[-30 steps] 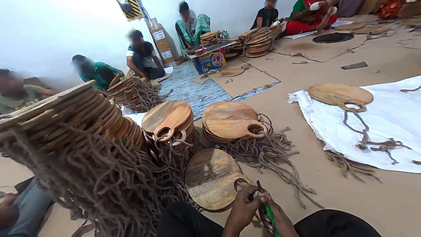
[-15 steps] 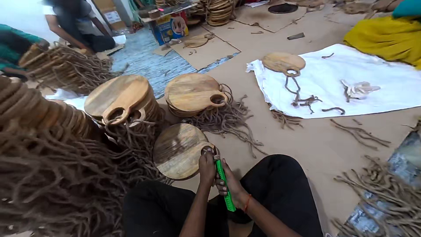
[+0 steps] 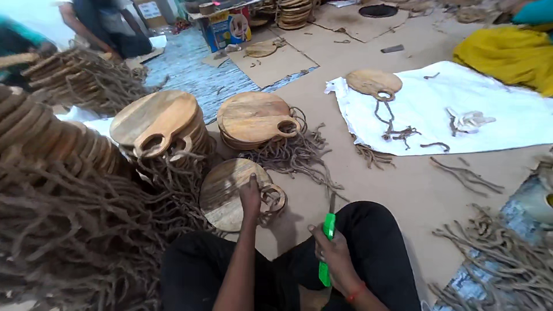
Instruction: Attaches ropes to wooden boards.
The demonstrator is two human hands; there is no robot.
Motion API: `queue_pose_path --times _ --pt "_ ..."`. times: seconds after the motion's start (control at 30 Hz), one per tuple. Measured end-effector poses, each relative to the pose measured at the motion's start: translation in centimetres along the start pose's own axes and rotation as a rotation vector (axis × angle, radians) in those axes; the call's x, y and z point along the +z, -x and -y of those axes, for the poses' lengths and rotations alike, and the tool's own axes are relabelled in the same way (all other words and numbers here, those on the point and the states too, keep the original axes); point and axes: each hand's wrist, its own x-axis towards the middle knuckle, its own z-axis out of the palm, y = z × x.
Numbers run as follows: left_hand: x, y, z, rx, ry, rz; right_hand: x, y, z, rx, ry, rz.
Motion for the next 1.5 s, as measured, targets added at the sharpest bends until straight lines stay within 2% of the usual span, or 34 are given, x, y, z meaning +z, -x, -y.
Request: queue_pose_path --times 0.13,0.23,0.4,0.53,0.63,0.73,0.83,0.9,0.97,1.03,1.07,1.17,1.3,1.4,1.5 --pt "2.2 2.5 1.6 -0.051 0.188 0.246 1.5 -5.7 -0.9 -0.101 0.188 0.218" --pt "2.4 3.6 2.7 -0.015 0.2 0.325 4.0 -7.5 -1.1 -0.156 0.221 0.32" --pt "3.0 3.8 2.4 -0.107 0.238 0.371 4.3 -8.3 -0.8 -0.13 0.37 0.167" --pt "3.5 4.0 2.8 -0.066 0.115 0.263 2.8 -7.6 -1.0 -0.081 0.359 0.102" --pt "2.4 3.8 2.7 -0.066 0.082 0.199 0.0 -6.2 2.6 -0.096 0.05 -0.035" --pt "1.6 2.9 3.4 -0.076 0.037 0.177 -6.0 -4.3 7.7 -0.181 -0.371 -0.228" --pt "1.9 1.7 4.1 0.053 -0.233 0.264 -14.1 -2.7 11.2 -0.41 -0.79 -0.251" --pt "2.5 1.4 5.0 0.113 -0.456 0.375 -18.3 -1.8 11.1 -0.547 -1.042 -0.239" --pt "3.5 1.2 5.8 0.145 -0.682 0.462 -19.0 -0.8 9.1 -0.506 -1.12 -0.286" --pt "4.3 1.5 5.7 0.165 -0.872 0.492 -17.2 -0.9 6.8 -0.304 -1.137 -0.407" --pt "4.4 1.8 5.7 0.176 -0.933 0.483 -15.6 -1.2 6.0 -0.199 -1.151 -0.41" --pt "3.7 2.0 5.8 0.193 -1.007 0.399 -9.7 -2.2 5.2 0.025 -0.959 -0.192" --pt "4.5 3.1 4.8 0.201 -1.035 0.432 -3.5 -6.4 5.2 0.117 -0.514 0.092" --pt "4.3 4.1 3.6 0.067 -0.96 0.436 -0.6 -10.5 4.0 0.203 -0.166 0.137" --pt "2.8 3.0 3.9 -0.079 -0.58 0.417 0.4 -13.4 1.0 0.197 0.075 0.101"
